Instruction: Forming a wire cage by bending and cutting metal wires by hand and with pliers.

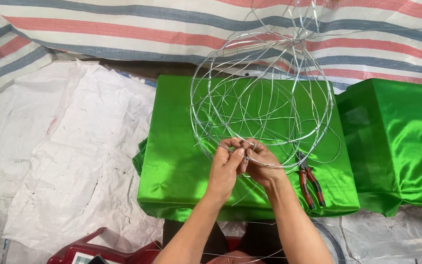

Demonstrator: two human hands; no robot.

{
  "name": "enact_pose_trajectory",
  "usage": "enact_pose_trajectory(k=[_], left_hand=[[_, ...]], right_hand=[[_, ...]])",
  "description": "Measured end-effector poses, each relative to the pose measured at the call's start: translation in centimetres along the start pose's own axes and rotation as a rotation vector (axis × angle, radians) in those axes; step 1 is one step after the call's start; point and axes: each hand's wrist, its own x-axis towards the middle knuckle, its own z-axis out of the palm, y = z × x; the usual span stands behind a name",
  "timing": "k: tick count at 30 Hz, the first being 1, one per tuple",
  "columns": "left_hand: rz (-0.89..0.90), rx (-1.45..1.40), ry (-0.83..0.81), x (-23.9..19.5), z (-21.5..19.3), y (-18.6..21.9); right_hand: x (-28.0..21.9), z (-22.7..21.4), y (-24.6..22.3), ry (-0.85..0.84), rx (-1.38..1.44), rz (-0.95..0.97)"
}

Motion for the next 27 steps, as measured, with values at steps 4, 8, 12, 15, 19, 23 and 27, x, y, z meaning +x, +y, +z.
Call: enact_pose_trajectory(k=[4, 8, 12, 15, 19, 23, 27], left_hand=[[-0.029, 0.035, -0.013, -0.5, -0.4, 0.7], [0.117, 0.551, 0.064, -1.9, -1.8, 1.8], [0.773, 1.259, 0.211, -2.7, -3.4, 3.0], [0.911, 1.433, 0.024, -2.0, -1.2, 5.5], [0.921, 1.528, -0.108, -0.3, -0.8, 4.5], [0.831, 1.485, -0.208, 0.8, -0.7, 4.0], [0.708, 1.362, -0.329, 0.7, -1.1, 5.0]], right_hand=[[-0.3, 0.6, -0.5, 0.056, -0.054, -0.053], [-0.8, 2.2, -0.6, 0.082, -0.194, -0.100], [-2.4, 4.2, -0.8, 0.141, -0.349, -0.214], [-2.6, 3.9, -0.6, 0.161, -0.519, -0.263], [-4.8, 3.7, -1.0, 0.202, -0.794, -0.324], [-10.5, 3.0, -4.8, 0.287, -0.985, -0.027], [-15.1, -4.8, -6.0, 0.869, -1.269, 0.241]])
